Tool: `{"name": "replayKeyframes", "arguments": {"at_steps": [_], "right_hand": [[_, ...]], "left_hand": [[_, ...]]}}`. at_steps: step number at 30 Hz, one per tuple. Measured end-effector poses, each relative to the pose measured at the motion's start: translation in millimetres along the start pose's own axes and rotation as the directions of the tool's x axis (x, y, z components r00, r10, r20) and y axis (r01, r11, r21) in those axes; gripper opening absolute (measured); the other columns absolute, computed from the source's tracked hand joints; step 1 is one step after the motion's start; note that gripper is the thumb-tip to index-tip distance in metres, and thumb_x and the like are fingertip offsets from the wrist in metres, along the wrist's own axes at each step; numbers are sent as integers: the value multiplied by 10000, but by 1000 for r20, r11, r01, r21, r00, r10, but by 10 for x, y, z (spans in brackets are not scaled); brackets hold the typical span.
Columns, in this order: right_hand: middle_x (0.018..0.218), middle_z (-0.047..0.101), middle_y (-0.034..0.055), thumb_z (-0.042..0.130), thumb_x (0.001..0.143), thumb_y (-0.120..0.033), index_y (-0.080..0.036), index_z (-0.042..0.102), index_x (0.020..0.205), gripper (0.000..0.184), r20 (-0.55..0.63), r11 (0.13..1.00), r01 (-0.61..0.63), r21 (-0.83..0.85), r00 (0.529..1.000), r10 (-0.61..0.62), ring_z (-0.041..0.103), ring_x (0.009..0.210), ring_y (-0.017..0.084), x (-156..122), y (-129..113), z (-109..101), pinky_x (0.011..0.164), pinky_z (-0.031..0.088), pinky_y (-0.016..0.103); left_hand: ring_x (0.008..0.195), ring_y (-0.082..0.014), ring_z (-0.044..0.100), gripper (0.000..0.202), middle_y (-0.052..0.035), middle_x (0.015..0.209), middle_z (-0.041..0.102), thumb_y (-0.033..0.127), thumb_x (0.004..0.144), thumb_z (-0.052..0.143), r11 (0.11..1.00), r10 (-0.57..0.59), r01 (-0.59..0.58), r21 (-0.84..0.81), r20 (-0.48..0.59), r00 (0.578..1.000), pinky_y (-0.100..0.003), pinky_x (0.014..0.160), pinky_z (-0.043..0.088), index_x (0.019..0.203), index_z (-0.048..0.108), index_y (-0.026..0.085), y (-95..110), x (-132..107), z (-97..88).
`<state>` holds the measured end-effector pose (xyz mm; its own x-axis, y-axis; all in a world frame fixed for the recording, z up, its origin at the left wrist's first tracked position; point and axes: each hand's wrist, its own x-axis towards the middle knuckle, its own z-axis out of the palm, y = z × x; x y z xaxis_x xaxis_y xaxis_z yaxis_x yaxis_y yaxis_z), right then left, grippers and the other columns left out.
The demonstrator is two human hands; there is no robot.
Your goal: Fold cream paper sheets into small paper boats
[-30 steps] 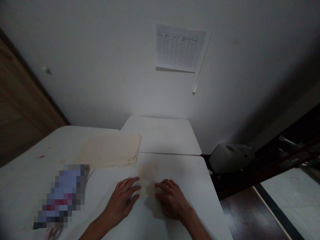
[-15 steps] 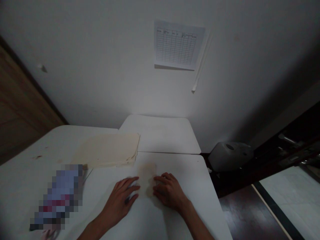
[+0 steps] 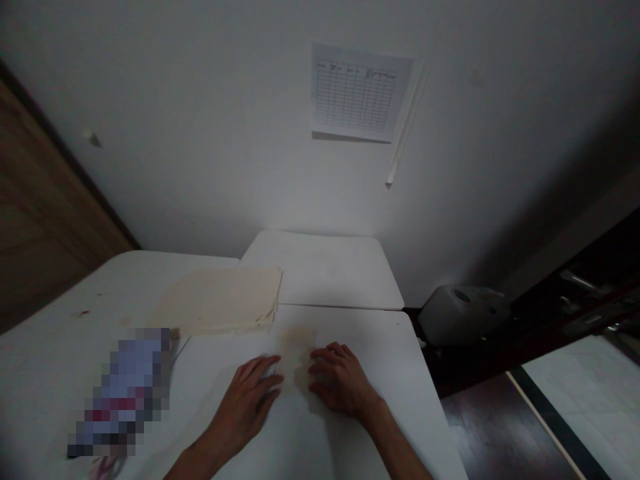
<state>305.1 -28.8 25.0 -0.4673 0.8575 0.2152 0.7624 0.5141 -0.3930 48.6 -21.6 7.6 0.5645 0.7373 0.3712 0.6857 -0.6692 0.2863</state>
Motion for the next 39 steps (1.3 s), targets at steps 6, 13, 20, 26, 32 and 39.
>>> {"name": "replayKeyframes", "arguments": {"at_steps": [6,13,20,26,32,39], "right_hand": [[1251,596,-1,691,781,-321,-306,667,1046,266,-20,1000,-27,1,999,27,490,1118,239,-17,28,60,965,358,412],[1227,600,38,668,800,-335,-278,677,1032,239,-70,998,-53,42,996,55,495,1109,253,-55,-17,76,952,364,429],[1204,608,23,698,791,-334,-295,689,989,202,-82,995,-87,54,992,91,502,1093,247,-53,-25,80,937,379,422],[1150,629,29,648,849,-288,-286,701,909,80,-115,996,-81,22,990,83,527,1037,226,-29,14,137,903,403,398],[1154,626,24,661,834,-311,-296,699,918,93,-124,996,-85,25,988,88,525,1048,226,-29,15,143,905,401,399],[1167,614,33,694,791,-363,-292,702,935,161,-82,996,-76,54,993,81,514,1069,241,-14,0,49,914,390,408]], "left_hand": [[1222,-229,475,705,-39,1341,523,-128,660,376,991,119,-127,34,171,978,-424,1011,428,1214,567,264,188,-88,156],[1266,-269,454,691,-111,1401,481,-8,720,417,985,74,-117,123,307,949,-438,1072,344,1388,405,164,437,-207,170],[1244,-304,461,570,-103,1386,498,235,856,510,991,65,-91,98,248,967,-477,1060,331,1409,376,210,581,-198,119],[1237,-311,463,629,-126,1379,501,263,833,522,992,29,-59,108,260,965,-475,1066,318,1427,341,168,609,-254,202],[1218,-315,470,653,-128,1352,522,269,801,544,997,11,-33,68,305,952,-481,1070,299,1417,356,164,633,-216,168],[1157,-327,485,737,-124,1297,548,254,749,580,998,-13,-8,62,332,943,-512,1022,313,1437,321,215,661,-130,62]]}}
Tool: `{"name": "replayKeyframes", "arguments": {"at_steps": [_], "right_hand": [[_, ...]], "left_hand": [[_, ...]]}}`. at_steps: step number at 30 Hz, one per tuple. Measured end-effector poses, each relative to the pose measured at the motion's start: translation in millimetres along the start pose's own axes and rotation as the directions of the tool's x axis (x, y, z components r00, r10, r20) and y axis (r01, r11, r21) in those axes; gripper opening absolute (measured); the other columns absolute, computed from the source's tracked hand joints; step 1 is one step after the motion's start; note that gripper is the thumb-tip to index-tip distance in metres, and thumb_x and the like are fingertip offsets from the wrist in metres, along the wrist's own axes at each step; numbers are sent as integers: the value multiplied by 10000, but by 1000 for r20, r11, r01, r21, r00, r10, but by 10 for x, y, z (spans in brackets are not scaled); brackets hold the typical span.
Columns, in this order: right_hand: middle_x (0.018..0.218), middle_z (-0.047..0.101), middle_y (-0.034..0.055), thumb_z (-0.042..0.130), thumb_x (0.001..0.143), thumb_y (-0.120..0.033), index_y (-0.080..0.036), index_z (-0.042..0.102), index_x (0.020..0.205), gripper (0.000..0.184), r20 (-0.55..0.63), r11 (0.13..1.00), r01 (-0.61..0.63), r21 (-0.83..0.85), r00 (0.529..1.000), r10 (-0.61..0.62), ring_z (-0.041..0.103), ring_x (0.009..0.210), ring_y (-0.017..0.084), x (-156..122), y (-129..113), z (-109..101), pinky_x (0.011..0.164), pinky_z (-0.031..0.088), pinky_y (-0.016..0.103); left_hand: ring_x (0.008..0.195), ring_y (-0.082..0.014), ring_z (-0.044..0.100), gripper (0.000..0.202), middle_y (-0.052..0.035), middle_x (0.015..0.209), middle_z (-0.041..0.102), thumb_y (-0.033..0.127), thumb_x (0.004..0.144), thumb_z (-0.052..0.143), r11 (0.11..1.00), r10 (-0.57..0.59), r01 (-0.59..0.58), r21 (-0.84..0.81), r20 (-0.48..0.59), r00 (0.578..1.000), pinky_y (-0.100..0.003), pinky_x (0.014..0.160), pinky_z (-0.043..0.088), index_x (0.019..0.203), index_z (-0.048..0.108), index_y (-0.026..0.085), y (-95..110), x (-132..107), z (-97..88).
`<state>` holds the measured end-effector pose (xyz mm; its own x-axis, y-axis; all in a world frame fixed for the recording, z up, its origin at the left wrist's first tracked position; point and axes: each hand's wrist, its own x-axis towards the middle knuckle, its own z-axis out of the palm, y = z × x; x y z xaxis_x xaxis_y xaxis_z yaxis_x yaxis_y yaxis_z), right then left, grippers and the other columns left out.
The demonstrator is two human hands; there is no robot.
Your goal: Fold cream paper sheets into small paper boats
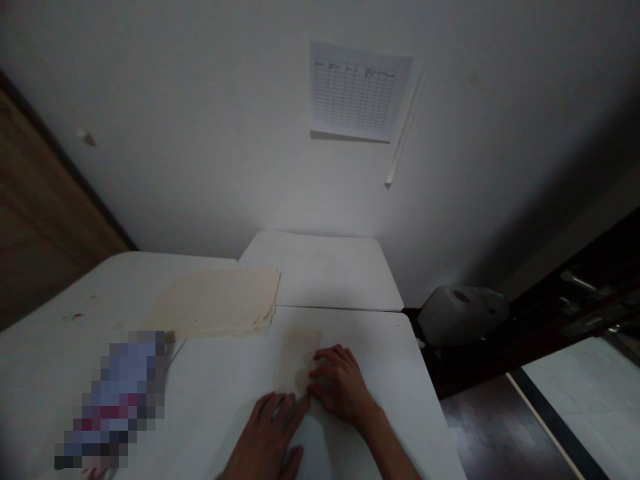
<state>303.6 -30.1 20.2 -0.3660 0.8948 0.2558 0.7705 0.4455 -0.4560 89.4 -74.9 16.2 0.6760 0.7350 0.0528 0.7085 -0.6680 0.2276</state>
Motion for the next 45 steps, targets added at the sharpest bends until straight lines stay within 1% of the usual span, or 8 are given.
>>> {"name": "replayKeyframes", "arguments": {"at_steps": [8,16,21,26,35,38,41,45], "right_hand": [[1127,613,22,755,739,-335,-307,716,889,158,-18,999,-37,11,999,37,517,1032,241,14,45,62,901,384,406],[1067,594,35,792,691,-441,-296,711,835,220,-51,998,-66,8,997,66,511,1010,245,49,23,84,882,389,394],[963,605,32,807,673,-456,-261,693,751,239,-107,992,-122,14,987,123,525,941,227,115,36,132,839,403,367],[893,610,35,785,702,-460,-240,675,688,247,-168,979,-206,4,965,204,537,900,223,240,115,167,817,410,365],[899,637,50,744,748,-436,-230,703,720,211,-179,941,-335,-56,930,321,538,911,234,614,305,112,836,390,372],[890,648,50,758,728,-431,-225,703,708,214,-229,925,-375,-56,907,353,540,922,234,723,354,118,848,379,356],[849,654,44,751,731,-431,-221,700,685,221,-277,913,-401,-68,887,369,547,924,230,804,399,143,859,375,341],[860,656,51,690,794,-411,-212,699,710,217,-296,916,-393,-82,887,354,554,929,226,842,404,146,858,383,343]], "left_hand": [[1128,-335,477,713,-124,1268,556,255,739,582,1000,6,-6,22,-9,1000,-524,992,316,1414,355,229,44,15,-87],[1099,-333,479,637,-107,1257,564,300,733,604,1000,-11,11,8,-16,1000,-524,966,334,1348,445,256,49,32,-71],[1113,-344,475,729,-115,1261,562,288,705,621,1000,-17,17,-3,17,1000,-533,968,327,1397,392,260,39,40,-64],[1135,-352,469,781,-124,1284,548,267,698,624,1000,-13,14,-9,56,998,-542,981,318,1429,347,262,16,48,-70],[1142,-348,468,798,-115,1298,540,252,677,637,1000,-23,23,-6,73,997,-548,999,306,1422,353,277,7,47,-12],[1152,-348,462,802,-108,1303,537,247,665,638,999,-32,32,-3,72,997,-545,1001,306,1417,360,280,19,47,-11],[1151,-342,463,793,-101,1295,543,241,657,636,999,-46,46,5,59,997,-535,1006,305,1406,378,281,34,48,-18],[1135,-345,475,790,-106,1278,556,249,655,636,999,-43,43,-3,38,998,-541,992,320,1404,386,276,43,43,-32]]}}
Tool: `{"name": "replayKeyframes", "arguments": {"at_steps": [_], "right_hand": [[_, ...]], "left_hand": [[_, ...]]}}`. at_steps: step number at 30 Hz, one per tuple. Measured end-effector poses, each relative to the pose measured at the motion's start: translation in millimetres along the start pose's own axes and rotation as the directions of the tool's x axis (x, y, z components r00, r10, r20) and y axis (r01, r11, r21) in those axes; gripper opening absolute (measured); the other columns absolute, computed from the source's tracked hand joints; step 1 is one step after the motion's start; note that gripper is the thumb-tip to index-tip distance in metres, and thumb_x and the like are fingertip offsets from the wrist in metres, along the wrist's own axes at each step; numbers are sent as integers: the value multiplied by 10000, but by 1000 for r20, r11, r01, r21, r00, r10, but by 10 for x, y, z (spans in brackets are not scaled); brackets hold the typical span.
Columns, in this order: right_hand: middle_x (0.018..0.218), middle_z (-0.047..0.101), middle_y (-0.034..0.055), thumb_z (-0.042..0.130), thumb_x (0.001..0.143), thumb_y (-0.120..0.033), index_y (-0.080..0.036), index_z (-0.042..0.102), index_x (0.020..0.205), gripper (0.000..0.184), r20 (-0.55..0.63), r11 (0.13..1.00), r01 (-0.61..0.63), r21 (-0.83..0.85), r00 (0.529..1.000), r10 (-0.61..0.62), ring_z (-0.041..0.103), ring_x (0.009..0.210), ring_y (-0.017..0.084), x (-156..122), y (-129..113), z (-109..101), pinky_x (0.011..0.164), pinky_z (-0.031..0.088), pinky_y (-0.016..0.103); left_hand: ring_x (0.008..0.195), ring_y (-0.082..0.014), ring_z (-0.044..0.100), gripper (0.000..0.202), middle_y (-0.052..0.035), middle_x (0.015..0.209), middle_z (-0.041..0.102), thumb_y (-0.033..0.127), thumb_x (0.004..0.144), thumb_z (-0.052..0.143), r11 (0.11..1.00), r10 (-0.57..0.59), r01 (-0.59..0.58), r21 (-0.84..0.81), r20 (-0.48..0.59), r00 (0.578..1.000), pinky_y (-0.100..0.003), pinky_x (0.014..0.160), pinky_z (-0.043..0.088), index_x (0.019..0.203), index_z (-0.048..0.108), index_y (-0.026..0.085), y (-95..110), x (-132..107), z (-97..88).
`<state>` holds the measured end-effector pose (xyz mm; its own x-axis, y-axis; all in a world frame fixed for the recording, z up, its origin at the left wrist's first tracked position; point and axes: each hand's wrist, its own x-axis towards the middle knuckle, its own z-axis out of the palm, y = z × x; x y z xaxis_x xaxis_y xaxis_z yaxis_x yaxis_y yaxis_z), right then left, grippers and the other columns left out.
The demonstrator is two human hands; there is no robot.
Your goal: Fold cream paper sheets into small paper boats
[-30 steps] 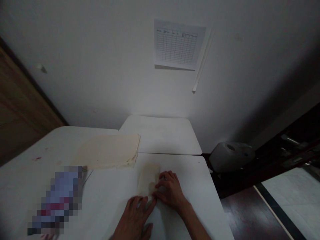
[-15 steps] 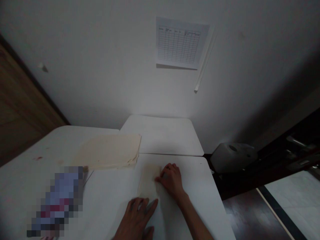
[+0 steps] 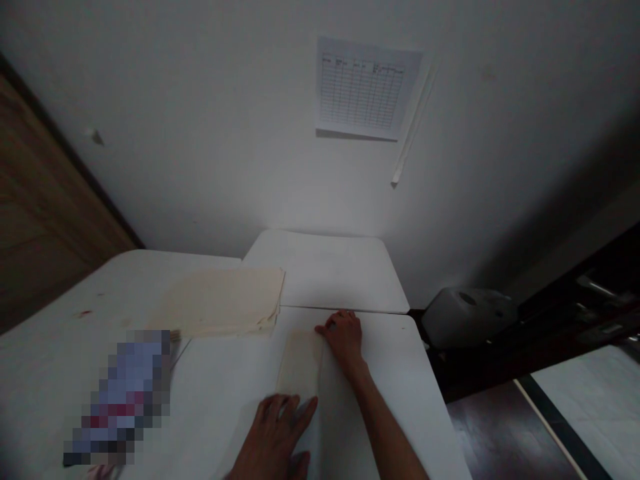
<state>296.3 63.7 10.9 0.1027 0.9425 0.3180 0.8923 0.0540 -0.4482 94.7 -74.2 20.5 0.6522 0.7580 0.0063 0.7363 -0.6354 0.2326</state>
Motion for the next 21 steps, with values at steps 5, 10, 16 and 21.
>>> {"name": "replayKeyframes", "arguments": {"at_steps": [5,10,16,21], "right_hand": [[950,667,37,624,869,-318,-232,702,840,119,20,996,88,26,996,-88,565,943,200,-192,-45,-100,865,398,333],[1055,674,23,606,896,-270,-263,708,913,104,106,939,339,57,933,-343,558,999,198,-496,-2,-173,903,395,352],[1222,623,0,672,846,-332,-301,676,1066,222,193,924,382,13,906,-377,510,1124,220,-560,43,-271,953,382,375],[1341,544,3,700,796,-448,-311,619,1189,424,284,914,405,4,876,-390,455,1213,254,-566,61,-359,1017,335,414]], "left_hand": [[1124,-335,489,736,-100,1268,565,258,703,623,1000,13,-13,-6,-82,997,-517,979,351,1401,390,275,-24,-31,48],[1086,-316,524,600,-102,1238,584,287,783,589,999,46,-42,23,-219,975,-490,943,405,1362,443,238,-77,-15,176],[980,-223,594,304,-66,1027,650,151,928,381,998,-33,16,-57,-326,945,-416,920,463,1114,615,205,-292,350,57],[1265,-266,444,379,-121,1379,494,207,941,395,1000,11,-2,29,-325,946,-470,1025,374,1303,496,159,-571,726,-49]]}}
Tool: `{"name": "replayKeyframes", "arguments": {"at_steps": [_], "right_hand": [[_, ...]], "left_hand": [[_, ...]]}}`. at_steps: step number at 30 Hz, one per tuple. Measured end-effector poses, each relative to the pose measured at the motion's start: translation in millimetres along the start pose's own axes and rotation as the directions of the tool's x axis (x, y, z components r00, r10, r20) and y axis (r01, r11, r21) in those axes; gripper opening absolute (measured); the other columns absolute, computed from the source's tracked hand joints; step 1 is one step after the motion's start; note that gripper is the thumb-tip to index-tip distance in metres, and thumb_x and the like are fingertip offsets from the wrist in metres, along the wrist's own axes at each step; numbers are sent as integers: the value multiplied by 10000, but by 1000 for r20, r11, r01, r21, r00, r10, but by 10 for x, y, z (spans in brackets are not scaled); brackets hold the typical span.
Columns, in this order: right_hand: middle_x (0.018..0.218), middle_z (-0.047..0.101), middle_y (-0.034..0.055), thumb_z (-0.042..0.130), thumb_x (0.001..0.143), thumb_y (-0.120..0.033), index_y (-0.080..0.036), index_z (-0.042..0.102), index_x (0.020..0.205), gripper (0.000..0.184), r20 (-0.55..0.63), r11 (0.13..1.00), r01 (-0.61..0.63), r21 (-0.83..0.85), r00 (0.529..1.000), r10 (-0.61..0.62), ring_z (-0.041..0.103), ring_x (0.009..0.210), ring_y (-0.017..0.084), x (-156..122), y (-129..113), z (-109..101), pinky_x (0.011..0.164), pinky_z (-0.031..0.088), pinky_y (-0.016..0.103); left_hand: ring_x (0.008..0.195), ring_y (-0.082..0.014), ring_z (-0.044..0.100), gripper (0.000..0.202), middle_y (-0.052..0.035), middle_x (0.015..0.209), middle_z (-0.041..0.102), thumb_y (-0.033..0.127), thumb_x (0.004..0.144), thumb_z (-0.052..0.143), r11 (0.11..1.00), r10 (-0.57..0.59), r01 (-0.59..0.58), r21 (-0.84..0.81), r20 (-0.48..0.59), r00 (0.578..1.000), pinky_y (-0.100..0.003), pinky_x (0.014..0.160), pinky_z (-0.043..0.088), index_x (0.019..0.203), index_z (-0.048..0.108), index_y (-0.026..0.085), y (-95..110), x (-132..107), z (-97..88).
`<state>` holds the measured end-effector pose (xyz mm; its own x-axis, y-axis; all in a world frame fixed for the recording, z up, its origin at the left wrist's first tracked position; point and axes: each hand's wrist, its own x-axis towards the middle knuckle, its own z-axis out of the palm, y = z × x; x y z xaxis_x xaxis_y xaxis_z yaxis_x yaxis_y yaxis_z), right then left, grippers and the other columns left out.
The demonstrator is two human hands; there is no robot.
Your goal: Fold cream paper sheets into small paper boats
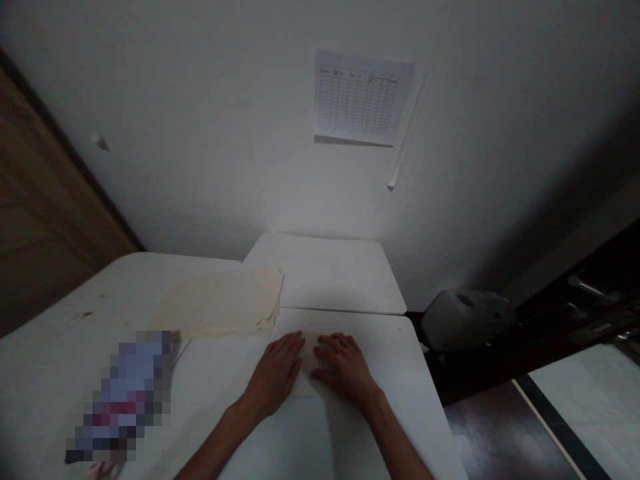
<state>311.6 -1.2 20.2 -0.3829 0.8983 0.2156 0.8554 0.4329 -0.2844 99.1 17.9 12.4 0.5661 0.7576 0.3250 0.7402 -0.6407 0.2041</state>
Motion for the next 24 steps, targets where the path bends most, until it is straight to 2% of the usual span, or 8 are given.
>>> {"name": "replayKeyframes", "arguments": {"at_steps": [4,8,14,17,24], "right_hand": [[1417,465,11,676,755,-590,-309,566,1263,591,81,1000,20,5,997,-21,410,1263,283,-15,32,-30,1045,304,442],[1459,407,26,647,708,-690,-286,540,1293,719,144,999,25,22,989,-28,379,1289,305,11,43,-83,1069,267,458],[1498,334,70,600,593,-826,-230,500,1332,955,224,996,45,71,973,-60,296,1348,319,29,31,-169,1102,210,455],[1499,330,80,606,589,-823,-222,501,1329,959,228,996,35,77,972,-51,276,1361,315,16,26,-175,1108,199,453],[1483,357,95,632,593,-796,-220,477,1349,963,192,995,27,96,980,-45,282,1364,318,3,13,-175,1115,186,474]], "left_hand": [[1370,-246,309,472,-82,1501,340,323,960,380,991,124,-127,35,77,989,-468,1102,264,1418,360,213,-95,44,66],[1401,-240,240,543,-82,1530,272,372,961,376,985,153,-159,62,86,984,-464,1130,204,1467,264,210,-103,-26,94],[1415,-254,196,644,-100,1536,249,490,951,354,986,122,-129,107,66,990,-480,1147,146,1490,191,177,-143,-77,66],[1418,-260,184,671,-117,1536,241,523,947,334,986,98,-108,124,77,992,-494,1147,127,1488,189,153,-182,-99,34],[1407,-293,212,638,-164,1506,294,466,947,372,987,21,-30,158,57,998,-539,1129,163,1460,264,101,-164,-166,-42]]}}
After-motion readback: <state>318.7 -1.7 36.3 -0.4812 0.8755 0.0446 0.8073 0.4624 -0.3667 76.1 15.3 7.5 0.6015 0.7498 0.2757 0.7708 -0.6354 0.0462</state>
